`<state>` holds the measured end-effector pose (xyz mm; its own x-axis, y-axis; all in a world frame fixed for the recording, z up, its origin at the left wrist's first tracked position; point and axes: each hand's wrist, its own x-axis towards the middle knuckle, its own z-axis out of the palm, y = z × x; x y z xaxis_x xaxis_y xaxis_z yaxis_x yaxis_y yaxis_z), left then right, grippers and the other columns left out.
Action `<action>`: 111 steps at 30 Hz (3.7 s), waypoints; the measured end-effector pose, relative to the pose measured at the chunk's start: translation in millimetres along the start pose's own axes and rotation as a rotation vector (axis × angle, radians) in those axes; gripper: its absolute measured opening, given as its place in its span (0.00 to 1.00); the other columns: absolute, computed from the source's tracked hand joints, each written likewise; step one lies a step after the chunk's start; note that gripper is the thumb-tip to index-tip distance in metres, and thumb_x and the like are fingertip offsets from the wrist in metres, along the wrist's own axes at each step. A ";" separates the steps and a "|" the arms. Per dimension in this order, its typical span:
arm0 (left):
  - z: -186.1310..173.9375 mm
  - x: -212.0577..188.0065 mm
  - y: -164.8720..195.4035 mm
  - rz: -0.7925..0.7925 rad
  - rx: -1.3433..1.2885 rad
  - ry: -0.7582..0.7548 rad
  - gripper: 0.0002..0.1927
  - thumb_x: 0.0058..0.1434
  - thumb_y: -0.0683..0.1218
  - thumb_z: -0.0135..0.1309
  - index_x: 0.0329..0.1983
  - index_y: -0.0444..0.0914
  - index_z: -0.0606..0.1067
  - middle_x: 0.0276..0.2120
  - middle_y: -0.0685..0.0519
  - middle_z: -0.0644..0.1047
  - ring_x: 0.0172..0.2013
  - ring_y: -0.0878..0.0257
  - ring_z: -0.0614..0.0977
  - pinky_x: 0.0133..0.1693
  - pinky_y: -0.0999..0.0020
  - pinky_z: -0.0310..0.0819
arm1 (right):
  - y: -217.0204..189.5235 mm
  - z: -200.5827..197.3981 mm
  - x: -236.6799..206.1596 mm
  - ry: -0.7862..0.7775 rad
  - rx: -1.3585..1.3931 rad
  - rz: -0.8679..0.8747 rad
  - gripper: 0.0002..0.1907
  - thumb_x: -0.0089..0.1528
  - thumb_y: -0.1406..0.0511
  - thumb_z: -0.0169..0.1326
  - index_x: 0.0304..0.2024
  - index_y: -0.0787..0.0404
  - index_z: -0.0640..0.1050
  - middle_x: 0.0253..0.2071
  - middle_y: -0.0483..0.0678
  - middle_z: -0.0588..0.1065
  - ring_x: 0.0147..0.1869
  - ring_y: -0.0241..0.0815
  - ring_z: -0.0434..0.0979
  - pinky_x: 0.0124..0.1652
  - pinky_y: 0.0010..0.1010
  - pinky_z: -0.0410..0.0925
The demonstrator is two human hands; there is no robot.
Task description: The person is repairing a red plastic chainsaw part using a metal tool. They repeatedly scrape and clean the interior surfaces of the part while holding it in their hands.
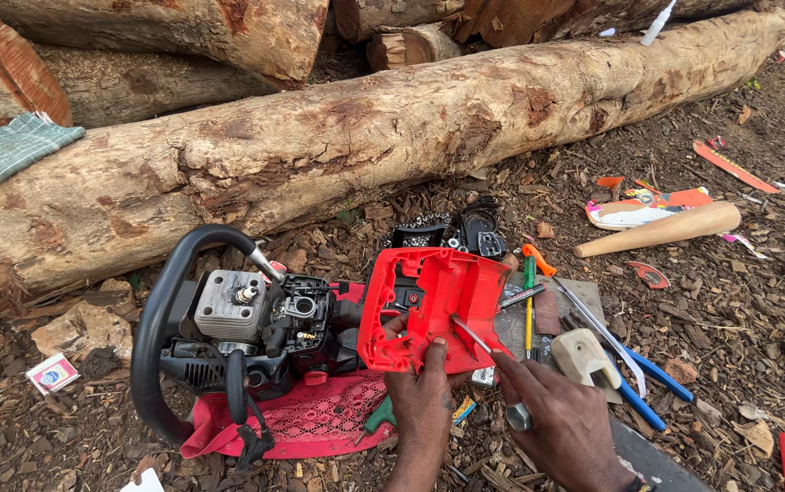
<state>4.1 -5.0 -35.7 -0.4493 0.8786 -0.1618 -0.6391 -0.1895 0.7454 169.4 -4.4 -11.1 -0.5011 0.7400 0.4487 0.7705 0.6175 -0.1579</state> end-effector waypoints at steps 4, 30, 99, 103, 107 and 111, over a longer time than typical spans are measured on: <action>-2.0 2.1 -0.6 -0.021 0.085 0.029 0.29 0.60 0.37 0.48 0.66 0.41 0.60 0.50 0.41 0.76 0.43 0.54 0.87 0.34 0.59 0.84 | 4.7 1.7 0.8 -0.037 -0.024 0.082 0.39 0.47 0.66 0.63 0.64 0.52 0.73 0.35 0.45 0.78 0.29 0.43 0.82 0.25 0.39 0.74; -8.2 5.4 -6.4 0.211 0.771 -0.014 0.10 0.63 0.42 0.54 0.46 0.34 0.79 0.30 0.45 0.82 0.31 0.55 0.84 0.39 0.57 0.75 | -12.7 -16.5 13.4 -0.144 0.031 0.285 0.25 0.52 0.64 0.62 0.53 0.47 0.80 0.32 0.43 0.81 0.31 0.42 0.83 0.29 0.37 0.74; -10.2 1.3 36.8 0.536 0.945 -0.485 0.22 0.65 0.41 0.53 0.62 0.41 0.70 0.54 0.44 0.79 0.52 0.48 0.83 0.52 0.58 0.78 | 74.7 -44.7 17.1 0.014 0.621 0.655 0.21 0.67 0.69 0.53 0.64 0.59 0.78 0.41 0.55 0.83 0.36 0.43 0.79 0.36 0.36 0.74; -21.9 23.4 22.4 0.386 0.799 -0.311 0.13 0.66 0.39 0.48 0.53 0.36 0.74 0.41 0.45 0.85 0.44 0.57 0.89 0.45 0.61 0.80 | 82.8 -49.8 16.2 0.306 0.948 0.557 0.17 0.67 0.69 0.50 0.56 0.70 0.78 0.39 0.51 0.81 0.37 0.38 0.80 0.37 0.27 0.74; -31.9 33.7 8.2 0.361 0.746 -0.176 0.15 0.63 0.38 0.49 0.54 0.35 0.75 0.39 0.46 0.84 0.41 0.57 0.86 0.45 0.61 0.78 | 75.1 -47.3 6.6 0.381 0.937 0.420 0.13 0.68 0.69 0.52 0.51 0.72 0.81 0.32 0.49 0.78 0.33 0.35 0.77 0.33 0.24 0.71; -34.8 40.9 1.8 0.439 0.671 -0.147 0.16 0.62 0.36 0.50 0.54 0.35 0.74 0.45 0.47 0.82 0.48 0.60 0.84 0.52 0.63 0.75 | 58.0 -37.8 10.8 -0.007 0.841 0.562 0.13 0.64 0.65 0.56 0.45 0.65 0.86 0.20 0.48 0.75 0.20 0.35 0.69 0.21 0.27 0.63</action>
<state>-37.1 15.3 -63.5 -0.4552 0.8429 0.2868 0.1075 -0.2677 0.9575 223.6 29.4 17.8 -0.1555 0.9812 0.1138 0.3689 0.1646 -0.9148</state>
